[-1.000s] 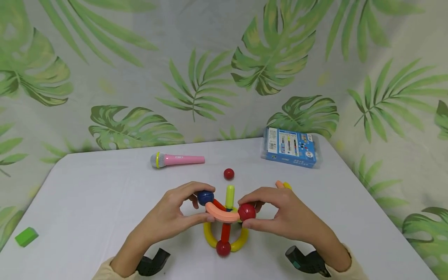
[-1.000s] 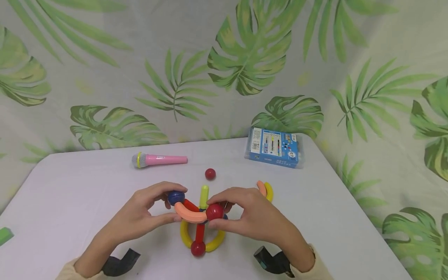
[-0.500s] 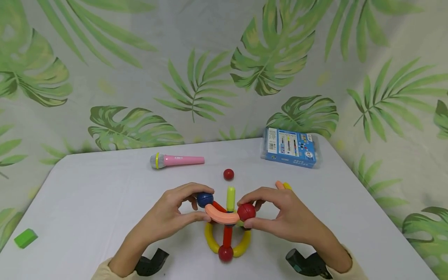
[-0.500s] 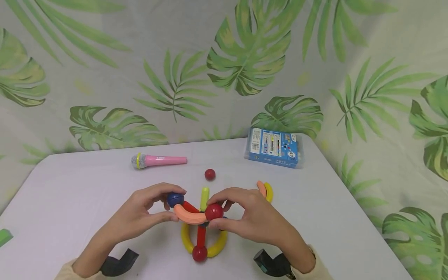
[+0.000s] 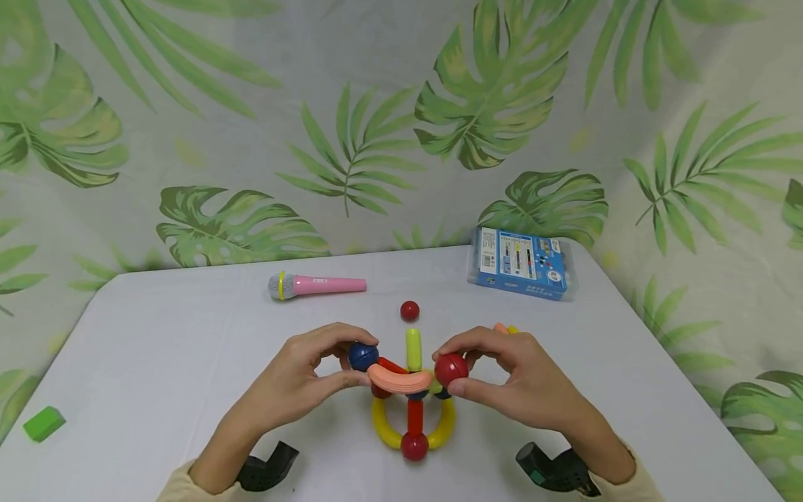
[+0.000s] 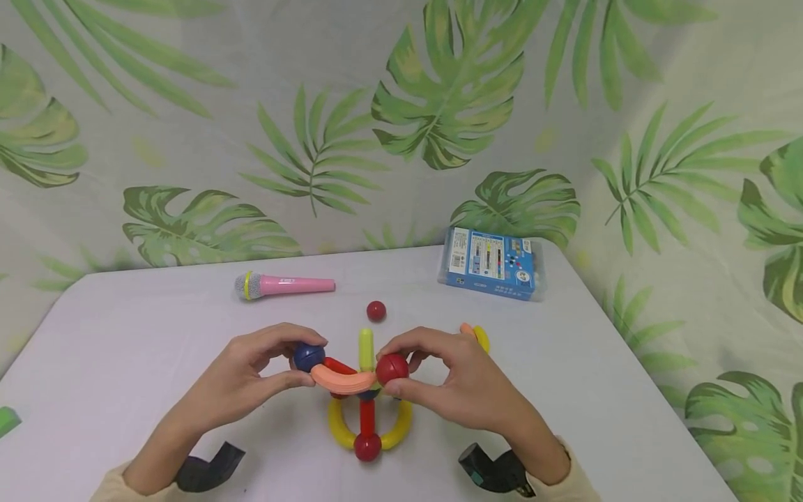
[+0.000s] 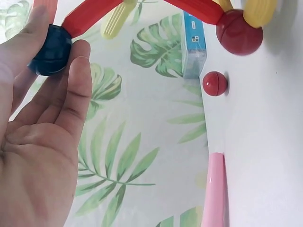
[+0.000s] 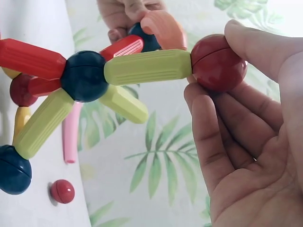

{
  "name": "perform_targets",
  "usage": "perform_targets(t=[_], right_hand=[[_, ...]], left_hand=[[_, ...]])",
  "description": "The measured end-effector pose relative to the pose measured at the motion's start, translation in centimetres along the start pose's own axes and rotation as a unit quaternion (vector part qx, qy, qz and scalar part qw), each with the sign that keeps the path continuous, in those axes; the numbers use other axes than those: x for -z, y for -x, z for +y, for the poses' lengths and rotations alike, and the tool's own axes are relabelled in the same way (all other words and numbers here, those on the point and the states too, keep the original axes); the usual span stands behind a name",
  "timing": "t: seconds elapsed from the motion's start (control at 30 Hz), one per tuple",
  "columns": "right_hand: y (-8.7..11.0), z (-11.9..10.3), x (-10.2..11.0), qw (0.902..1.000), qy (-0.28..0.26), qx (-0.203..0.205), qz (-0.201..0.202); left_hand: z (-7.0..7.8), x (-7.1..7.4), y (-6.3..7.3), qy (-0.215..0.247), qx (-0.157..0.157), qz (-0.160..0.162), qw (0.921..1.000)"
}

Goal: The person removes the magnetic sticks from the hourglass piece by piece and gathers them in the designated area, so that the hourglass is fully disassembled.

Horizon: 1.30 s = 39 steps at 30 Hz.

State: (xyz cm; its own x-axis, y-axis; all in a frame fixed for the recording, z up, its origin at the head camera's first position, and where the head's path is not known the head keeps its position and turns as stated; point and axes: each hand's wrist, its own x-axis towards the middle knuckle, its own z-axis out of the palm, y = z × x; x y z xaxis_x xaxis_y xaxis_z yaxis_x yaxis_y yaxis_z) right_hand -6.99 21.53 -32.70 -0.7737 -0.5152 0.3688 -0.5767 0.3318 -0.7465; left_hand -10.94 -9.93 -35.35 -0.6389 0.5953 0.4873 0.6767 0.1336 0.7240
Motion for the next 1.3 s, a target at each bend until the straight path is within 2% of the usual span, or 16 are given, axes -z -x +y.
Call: perform_targets(t=[0.3, 0.53, 0.6, 0.77, 0.83, 0.97, 1.1, 1.2, 1.3], right_hand=[[0.1, 0.2, 0.0, 0.9998, 0.02, 0.004, 0.003], [-0.2, 0.2, -0.3, 0.9982, 0.056, 0.019, 0.013], [-0.2, 0.1, -0.5, 0.9989, 0.044, 0.012, 0.01], [-0.2, -0.1, -1.1, 0.9987, 0.01, -0.05, -0.007], [-0.3, -0.2, -1.3, 0.998, 0.017, -0.061, -0.007], [-0.3, -0.2, -1.4, 0.998, 0.013, -0.062, -0.007], [-0.2, -0.1, -1.2, 0.9967, -0.037, -0.072, -0.01], [-0.3, -0.1, -1.1, 0.9961, -0.064, -0.061, 0.0], [-0.3, -0.1, -0.9, 0.9975, -0.053, -0.046, 0.013]], left_hand=[[0.0, 0.0, 0.0, -0.008, 0.001, -0.007, 0.9999], [0.0, -0.1, 0.1, -0.019, 0.004, -0.013, 0.9997], [-0.1, -0.1, 0.0, -0.02, 0.003, -0.013, 0.9997], [-0.2, -0.4, 0.0, -0.021, -0.006, -0.016, 0.9996], [-0.2, -0.4, 0.0, -0.021, -0.002, -0.017, 0.9996], [-0.1, -0.4, 0.0, -0.019, 0.009, -0.018, 0.9996], [-0.1, -0.4, 0.0, -0.016, 0.016, -0.025, 0.9994], [-0.1, -0.4, 0.0, -0.014, 0.02, -0.028, 0.9993], [0.0, -0.5, 0.0, -0.013, 0.021, -0.03, 0.9992]])
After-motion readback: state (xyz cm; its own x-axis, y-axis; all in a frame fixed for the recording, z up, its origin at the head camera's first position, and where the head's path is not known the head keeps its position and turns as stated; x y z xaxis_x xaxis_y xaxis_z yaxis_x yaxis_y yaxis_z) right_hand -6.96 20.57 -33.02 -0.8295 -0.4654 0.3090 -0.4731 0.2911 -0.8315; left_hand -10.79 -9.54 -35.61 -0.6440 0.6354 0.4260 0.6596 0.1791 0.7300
